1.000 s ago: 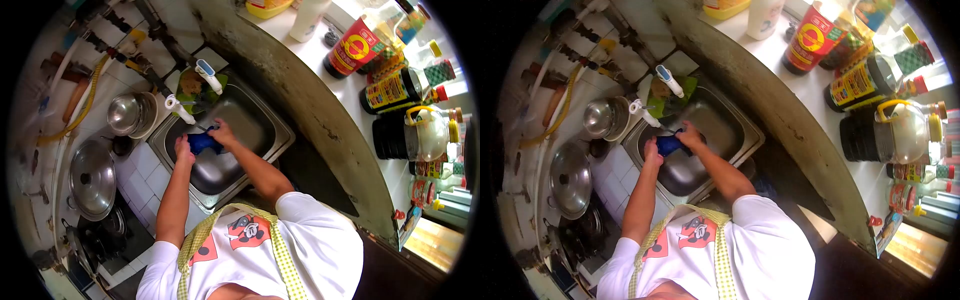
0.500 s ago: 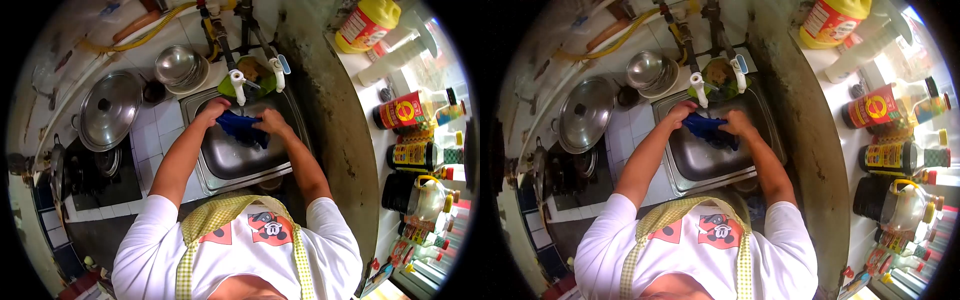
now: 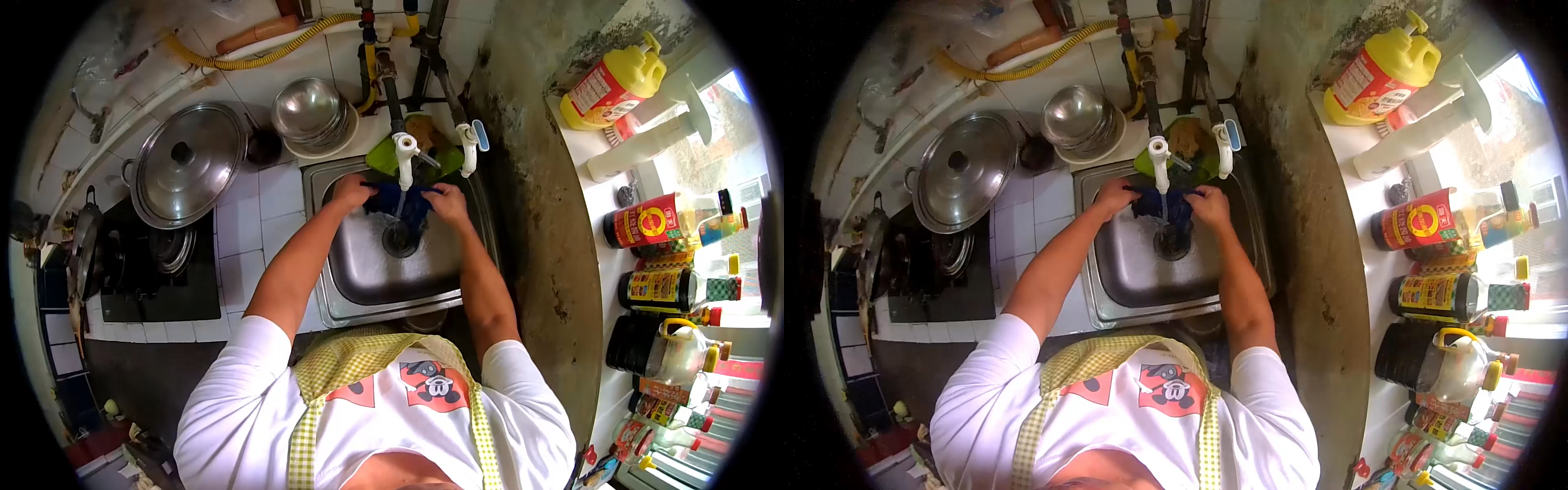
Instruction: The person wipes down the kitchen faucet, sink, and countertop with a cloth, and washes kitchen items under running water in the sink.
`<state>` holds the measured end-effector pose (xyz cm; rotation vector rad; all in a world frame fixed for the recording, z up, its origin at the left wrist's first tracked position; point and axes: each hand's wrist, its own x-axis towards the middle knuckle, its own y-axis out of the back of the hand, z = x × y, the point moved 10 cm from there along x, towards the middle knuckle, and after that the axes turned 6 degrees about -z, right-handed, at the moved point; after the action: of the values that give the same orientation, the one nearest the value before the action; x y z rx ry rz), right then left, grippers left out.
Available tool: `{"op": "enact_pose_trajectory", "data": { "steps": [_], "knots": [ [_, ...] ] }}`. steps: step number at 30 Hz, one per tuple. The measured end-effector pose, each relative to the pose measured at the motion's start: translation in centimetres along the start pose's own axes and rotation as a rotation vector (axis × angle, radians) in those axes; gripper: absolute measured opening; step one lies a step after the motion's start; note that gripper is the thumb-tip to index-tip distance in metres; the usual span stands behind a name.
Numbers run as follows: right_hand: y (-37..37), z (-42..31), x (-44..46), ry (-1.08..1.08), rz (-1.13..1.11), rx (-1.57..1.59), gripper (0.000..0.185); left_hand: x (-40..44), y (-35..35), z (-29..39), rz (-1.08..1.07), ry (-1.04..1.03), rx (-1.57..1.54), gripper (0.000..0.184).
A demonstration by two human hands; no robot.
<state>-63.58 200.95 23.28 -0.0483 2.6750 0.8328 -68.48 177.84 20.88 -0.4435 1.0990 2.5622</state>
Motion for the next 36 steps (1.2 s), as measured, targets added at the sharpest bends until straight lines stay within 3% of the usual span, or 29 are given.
{"op": "enact_pose_trajectory", "data": {
  "steps": [2,3,4,5,6,7,10,11,12,13,15,17,18,19,21,22,23,25,26,29,31,35,36],
  "knots": [
    [-2.4,1.5,0.7,0.057,0.012,0.013,0.028,-1.1,-0.1,-0.2,0.049,0.019,-0.089,0.032],
    [-2.9,1.6,1.2,0.114,0.038,0.025,0.03,2.6,-2.6,-4.1,0.139,-0.003,-0.046,0.033],
    [-5.1,4.1,1.1,-0.152,-0.013,0.459,0.027,-0.2,-4.0,-2.7,-0.044,0.193,-0.379,0.033],
    [-7.3,5.0,1.2,-0.282,-0.048,0.751,0.025,-0.1,-6.2,-3.1,-0.072,0.213,-0.524,0.029],
    [-9.5,4.1,0.6,-0.292,-0.225,0.852,0.024,-2.4,-6.7,-0.1,-0.169,0.17,-0.554,0.024],
    [-12.6,2.4,0.7,-0.179,-0.5,1.056,0.028,-3.6,-9.2,2.2,-0.4,0.043,-0.668,0.021],
    [-11.0,3.8,1.7,0.019,-0.003,0.949,0.029,-6.5,-11.9,3.3,-0.712,0.003,-0.784,0.026],
    [-10.4,4.4,0.6,-0.149,0.054,0.933,0.027,-6.4,-11.5,2.2,-0.649,0.115,-0.944,0.029],
    [-9.3,2.9,-1.1,-0.097,0.087,1.004,0.022,-4.6,-12.2,-1.5,-0.547,0.244,-1.077,0.037],
    [-9.8,2.8,-1.0,0.004,0.088,1.011,0.017,-4.8,-11.5,-4.3,-0.295,0.433,-1.172,0.044],
    [-12.2,0.2,-3.2,0.014,-0.206,1.195,0.015,-8.8,-11.0,-3.9,-0.34,0.694,-1.049,0.048],
    [-12.6,-2.3,-5.9,-0.024,-0.412,1.168,0.017,-9.2,-12.7,0.1,-0.64,0.441,-1.528,0.043],
    [-13.0,-1.1,-4.8,0.007,-0.332,1.192,0.019,-6.7,-13.9,-1.5,-0.601,0.368,-1.599,0.033],
    [-13.0,-0.5,-3.8,0.01,-0.32,1.196,0.019,-5.7,-14.7,-2.0,-0.611,0.367,-1.59,0.033],
    [-10.2,3.2,-2.5,-0.04,0.073,1.001,0.021,-4.4,-15.1,-3.7,-0.464,0.422,-1.555,0.022],
    [-11.4,3.8,-2.1,-0.058,0.001,1.198,0.025,-4.0,-15.2,-3.3,-0.502,0.367,-1.55,0.021],
    [-11.3,3.9,-1.9,-0.053,0.015,1.202,0.025,-4.2,-15.4,-2.5,-0.515,0.362,-1.541,0.021],
    [-13.9,2.2,-1.7,-0.1,-0.265,1.701,0.026,-5.4,-13.7,-1.7,-0.35,0.344,-1.378,0.022],
    [-12.4,1.6,-2.1,-0.019,-0.227,1.558,0.028,-6.5,-13.2,-0.4,-0.358,0.339,-1.366,0.022],
    [-9.3,-0.5,-3.4,0.145,-0.175,1.681,0.025,-9.6,-9.5,0.8,-0.184,0.372,-1.158,0.027],
    [-8.7,-1.4,-3.8,0.132,-0.162,1.701,0.026,-12.6,-11.3,6.1,-0.829,0.265,-1.487,0.041],
    [-8.7,-3.3,-4.8,0.152,-0.229,1.391,0.017,-12.5,-11.2,5.2,-0.878,0.092,-1.299,0.044],
    [-9.3,-2.3,-3.6,0.113,-0.186,1.224,0.016,-12.1,-10.9,4.7,-0.81,0.028,-1.0,0.047]
  ]
}}
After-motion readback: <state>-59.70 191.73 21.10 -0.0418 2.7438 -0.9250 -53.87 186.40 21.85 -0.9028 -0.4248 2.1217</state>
